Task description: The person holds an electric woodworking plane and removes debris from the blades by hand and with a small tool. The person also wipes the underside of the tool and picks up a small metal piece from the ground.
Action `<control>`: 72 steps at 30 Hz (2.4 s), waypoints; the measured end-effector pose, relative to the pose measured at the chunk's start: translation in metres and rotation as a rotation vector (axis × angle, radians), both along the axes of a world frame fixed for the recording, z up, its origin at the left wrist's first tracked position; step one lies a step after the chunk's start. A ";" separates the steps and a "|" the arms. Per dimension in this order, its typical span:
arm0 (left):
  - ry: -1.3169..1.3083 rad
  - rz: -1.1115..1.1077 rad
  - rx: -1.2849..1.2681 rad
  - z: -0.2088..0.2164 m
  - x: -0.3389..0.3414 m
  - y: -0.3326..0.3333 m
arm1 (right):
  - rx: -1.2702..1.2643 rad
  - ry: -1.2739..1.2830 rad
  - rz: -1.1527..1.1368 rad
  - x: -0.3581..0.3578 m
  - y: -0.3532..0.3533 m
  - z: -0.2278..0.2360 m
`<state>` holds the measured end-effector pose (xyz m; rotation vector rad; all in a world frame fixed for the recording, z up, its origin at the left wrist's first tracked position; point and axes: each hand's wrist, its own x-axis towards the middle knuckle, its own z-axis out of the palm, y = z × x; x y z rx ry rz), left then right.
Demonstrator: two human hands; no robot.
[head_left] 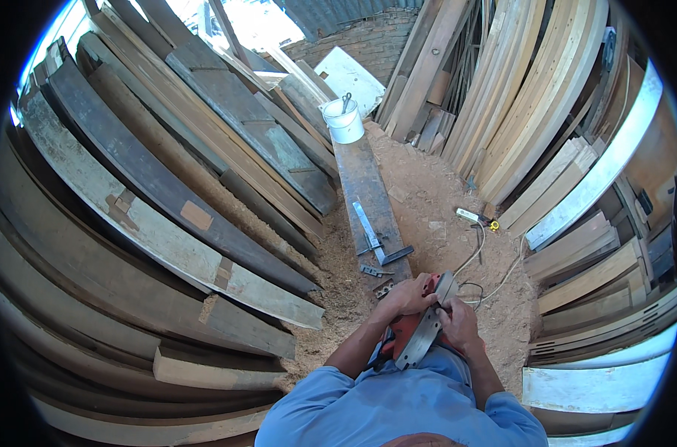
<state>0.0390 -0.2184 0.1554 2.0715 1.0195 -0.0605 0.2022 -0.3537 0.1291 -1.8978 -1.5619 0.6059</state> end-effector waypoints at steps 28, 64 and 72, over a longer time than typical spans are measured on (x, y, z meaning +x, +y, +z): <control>-0.022 -0.017 0.027 -0.011 0.001 0.002 | -0.257 -0.116 0.042 0.006 0.011 0.002; 0.002 -0.078 0.072 -0.023 0.009 0.007 | -0.337 -0.036 0.002 0.004 0.009 0.004; -0.013 -0.090 0.098 -0.022 0.008 0.007 | -0.266 -0.027 0.023 0.001 0.007 -0.003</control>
